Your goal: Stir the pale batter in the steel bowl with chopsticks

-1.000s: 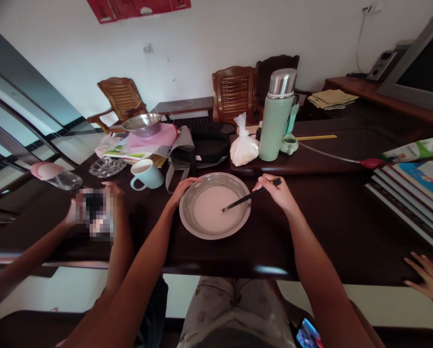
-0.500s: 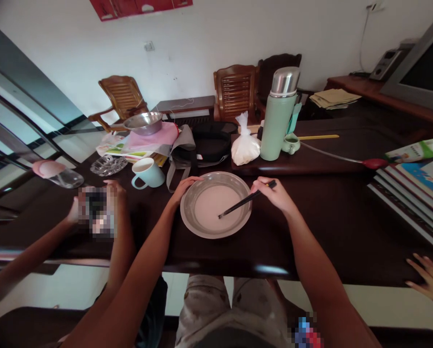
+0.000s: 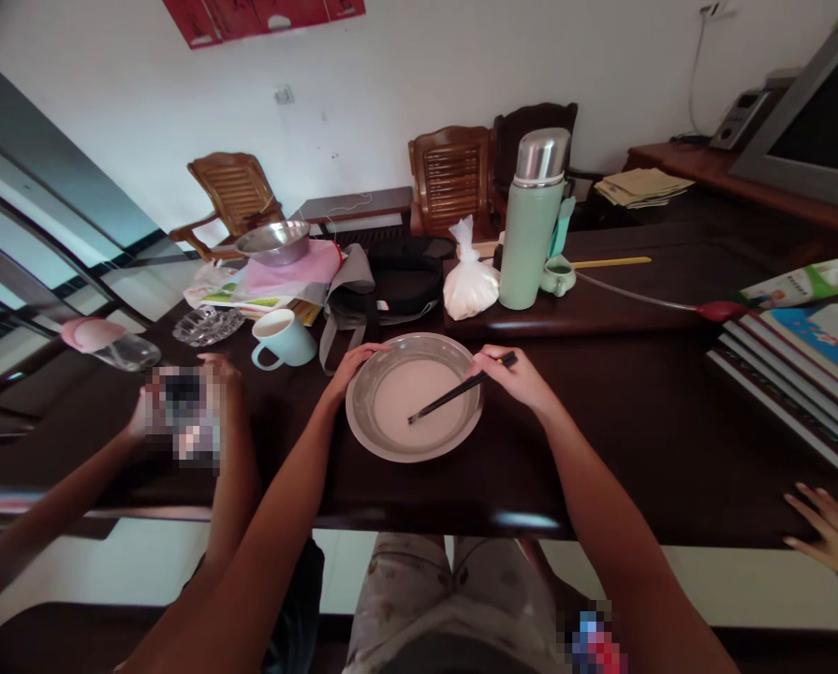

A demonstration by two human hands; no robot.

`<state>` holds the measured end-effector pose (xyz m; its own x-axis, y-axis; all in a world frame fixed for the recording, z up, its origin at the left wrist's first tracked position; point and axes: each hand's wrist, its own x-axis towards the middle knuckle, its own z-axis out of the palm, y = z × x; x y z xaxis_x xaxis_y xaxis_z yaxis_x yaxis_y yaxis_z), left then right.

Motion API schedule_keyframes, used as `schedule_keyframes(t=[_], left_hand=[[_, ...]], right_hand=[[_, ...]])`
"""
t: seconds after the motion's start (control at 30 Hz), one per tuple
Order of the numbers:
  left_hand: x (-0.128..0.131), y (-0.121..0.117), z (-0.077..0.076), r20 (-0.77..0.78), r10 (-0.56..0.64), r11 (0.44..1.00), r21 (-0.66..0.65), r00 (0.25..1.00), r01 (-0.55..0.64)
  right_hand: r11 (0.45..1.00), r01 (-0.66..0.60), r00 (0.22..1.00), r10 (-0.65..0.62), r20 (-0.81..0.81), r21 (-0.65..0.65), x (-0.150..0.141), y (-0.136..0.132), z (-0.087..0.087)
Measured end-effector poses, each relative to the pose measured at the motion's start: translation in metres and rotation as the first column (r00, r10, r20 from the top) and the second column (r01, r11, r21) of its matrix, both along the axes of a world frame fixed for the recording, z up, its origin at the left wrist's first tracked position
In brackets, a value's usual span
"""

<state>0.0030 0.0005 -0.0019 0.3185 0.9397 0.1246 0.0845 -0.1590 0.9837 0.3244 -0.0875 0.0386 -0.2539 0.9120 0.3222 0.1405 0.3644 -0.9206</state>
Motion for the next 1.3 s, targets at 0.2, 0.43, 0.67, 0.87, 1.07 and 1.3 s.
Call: schedule_keyframes(t=[0.2, 0.43, 0.67, 0.87, 1.07, 1.3], left_hand=[[0.0, 0.001, 0.0, 0.018, -0.008, 1.0, -0.014, 1.0, 0.008], [-0.003, 0.003, 0.0, -0.006, 0.001, 1.0, 0.007, 1.0, -0.001], [-0.002, 0.001, 0.0, 0.011, -0.005, 1.0, -0.015, 1.0, 0.005], [-0.001, 0.001, 0.001, 0.006, -0.011, 1.0, 0.01, 1.0, 0.01], [0.0, 0.0, 0.0, 0.023, -0.012, 1.0, -0.016, 1.0, 0.012], [0.0, 0.001, 0.0, -0.007, 0.006, 1.0, -0.009, 1.0, -0.006]], right_hand=[[0.976, 0.218, 0.976, -0.217, -0.016, 0.02, 0.007, 0.004, -0.002], [0.999, 0.035, 0.999, -0.034, -0.033, 0.011, -0.004, 0.004, -0.005], [0.97, 0.24, 0.97, -0.239, -0.043, 0.033, 0.004, 0.004, -0.005], [0.999, 0.036, 0.999, -0.036, 0.006, 0.02, -0.004, 0.002, -0.005], [0.975, 0.221, 0.975, -0.221, -0.003, 0.037, 0.006, 0.003, -0.003], [1.0, -0.009, 1.0, 0.009, 0.018, -0.005, -0.001, 0.002, -0.005]])
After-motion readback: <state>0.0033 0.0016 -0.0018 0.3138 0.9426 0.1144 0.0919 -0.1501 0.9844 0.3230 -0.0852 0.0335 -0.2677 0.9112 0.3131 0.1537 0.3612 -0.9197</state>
